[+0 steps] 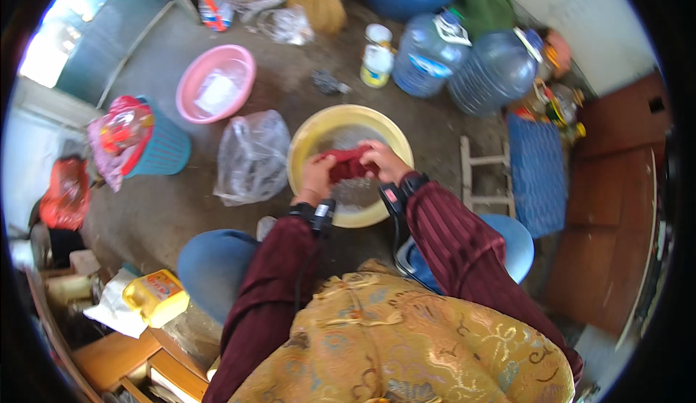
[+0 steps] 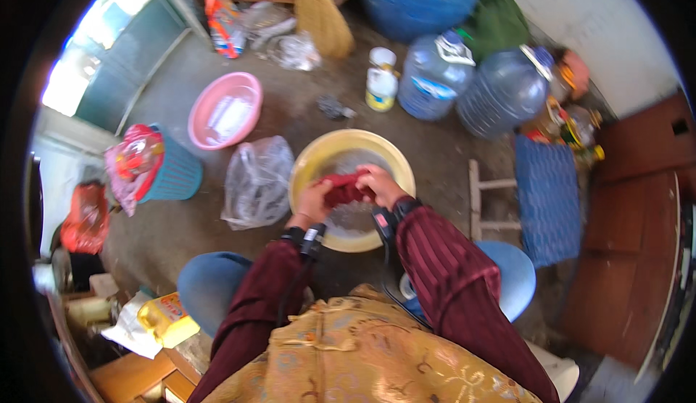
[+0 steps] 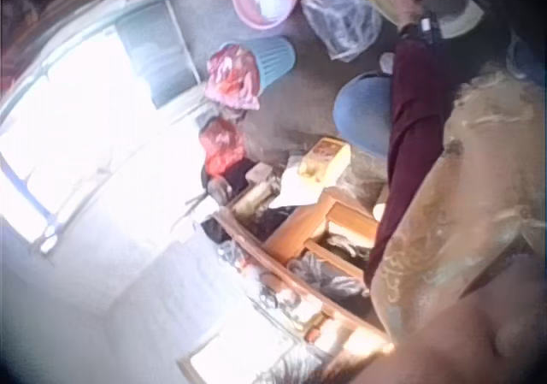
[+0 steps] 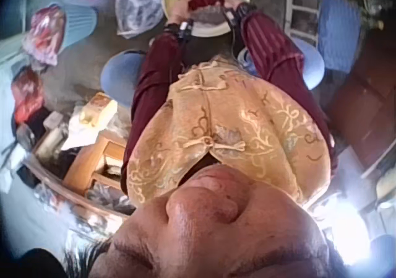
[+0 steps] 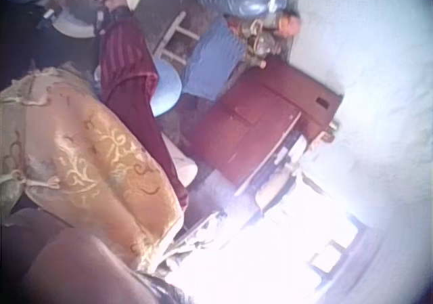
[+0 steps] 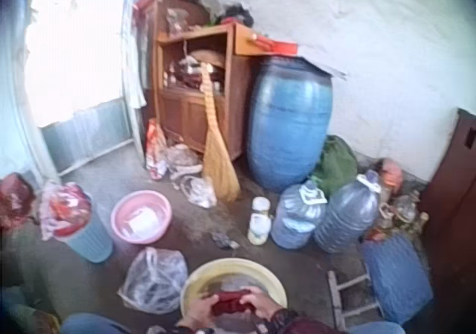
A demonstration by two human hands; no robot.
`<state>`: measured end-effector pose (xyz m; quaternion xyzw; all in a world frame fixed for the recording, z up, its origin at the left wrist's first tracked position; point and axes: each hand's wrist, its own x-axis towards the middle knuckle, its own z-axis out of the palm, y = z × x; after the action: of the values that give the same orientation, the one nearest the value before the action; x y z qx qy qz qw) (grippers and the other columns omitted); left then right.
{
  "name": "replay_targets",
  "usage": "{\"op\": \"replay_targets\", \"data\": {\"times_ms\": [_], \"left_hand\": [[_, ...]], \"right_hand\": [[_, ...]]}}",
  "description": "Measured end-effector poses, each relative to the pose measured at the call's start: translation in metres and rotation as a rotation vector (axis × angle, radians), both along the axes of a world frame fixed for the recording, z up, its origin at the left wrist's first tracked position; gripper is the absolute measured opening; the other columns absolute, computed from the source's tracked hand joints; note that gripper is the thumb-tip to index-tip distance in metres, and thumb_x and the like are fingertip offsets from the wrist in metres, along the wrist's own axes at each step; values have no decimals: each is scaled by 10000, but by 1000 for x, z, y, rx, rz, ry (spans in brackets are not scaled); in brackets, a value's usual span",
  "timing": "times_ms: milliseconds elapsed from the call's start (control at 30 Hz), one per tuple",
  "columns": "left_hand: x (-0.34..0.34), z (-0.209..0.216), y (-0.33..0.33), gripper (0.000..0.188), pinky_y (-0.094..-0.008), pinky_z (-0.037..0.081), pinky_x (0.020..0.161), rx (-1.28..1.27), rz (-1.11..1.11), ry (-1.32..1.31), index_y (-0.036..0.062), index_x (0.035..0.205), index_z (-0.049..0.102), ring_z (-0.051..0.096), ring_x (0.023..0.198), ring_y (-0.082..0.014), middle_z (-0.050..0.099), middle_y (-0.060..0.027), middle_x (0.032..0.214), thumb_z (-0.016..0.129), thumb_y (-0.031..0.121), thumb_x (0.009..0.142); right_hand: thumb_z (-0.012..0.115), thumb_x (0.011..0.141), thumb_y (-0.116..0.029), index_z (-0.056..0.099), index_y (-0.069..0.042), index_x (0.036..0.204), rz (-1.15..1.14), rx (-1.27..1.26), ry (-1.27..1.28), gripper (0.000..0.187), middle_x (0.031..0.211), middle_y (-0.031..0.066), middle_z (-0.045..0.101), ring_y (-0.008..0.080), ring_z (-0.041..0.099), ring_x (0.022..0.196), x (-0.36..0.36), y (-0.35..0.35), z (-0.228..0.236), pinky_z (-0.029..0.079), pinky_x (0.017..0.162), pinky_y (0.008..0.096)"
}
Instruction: The person washes a red cloth in a basin of water, wrings it out, and wipes a yellow countertop and a white tiled surface. The person repeats the washing and wiping cycle and briefly handles a small white paper.
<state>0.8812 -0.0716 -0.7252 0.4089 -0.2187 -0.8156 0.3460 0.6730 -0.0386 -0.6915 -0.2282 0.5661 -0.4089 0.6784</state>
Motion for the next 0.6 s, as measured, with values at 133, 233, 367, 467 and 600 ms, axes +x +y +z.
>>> {"op": "replay_targets", "data": {"times_ms": [133,233,367,467,600], "left_hand": [[12,4,-8,205,-399,593,743,110,137,-129,57,1131,631,706,881,-231,701,-81,1032,658,76,929],[15,11,-12,162,-413,596,732,120,222,-120,66,1088,631,708,870,-235,699,-69,1004,667,85,932],[17,14,-12,314,-372,548,632,175,236,-239,87,1056,642,679,792,-197,687,-47,971,765,315,879],[18,7,-8,457,-347,514,584,193,173,-313,80,1062,642,649,751,-177,676,-34,953,758,471,856],[23,-12,-8,601,-349,511,582,130,84,-410,44,1072,639,632,743,-182,666,-42,940,687,606,863]], "right_hand": [[707,753,-27,604,-27,1162,-60,-26,19,422,966,79,647,186,645,816,-15,2,11,534,579,338],[757,773,-71,644,4,1079,-43,93,146,334,903,89,670,189,658,765,-14,4,12,550,641,348],[752,832,-178,698,34,978,46,45,369,263,869,118,699,194,662,723,-9,6,-1,533,659,346],[731,854,-216,703,41,976,-14,104,136,285,894,119,704,199,670,739,-12,8,-13,527,665,359],[716,857,-200,710,40,990,77,118,138,274,906,103,708,196,674,792,-18,10,-22,524,700,348]]}}
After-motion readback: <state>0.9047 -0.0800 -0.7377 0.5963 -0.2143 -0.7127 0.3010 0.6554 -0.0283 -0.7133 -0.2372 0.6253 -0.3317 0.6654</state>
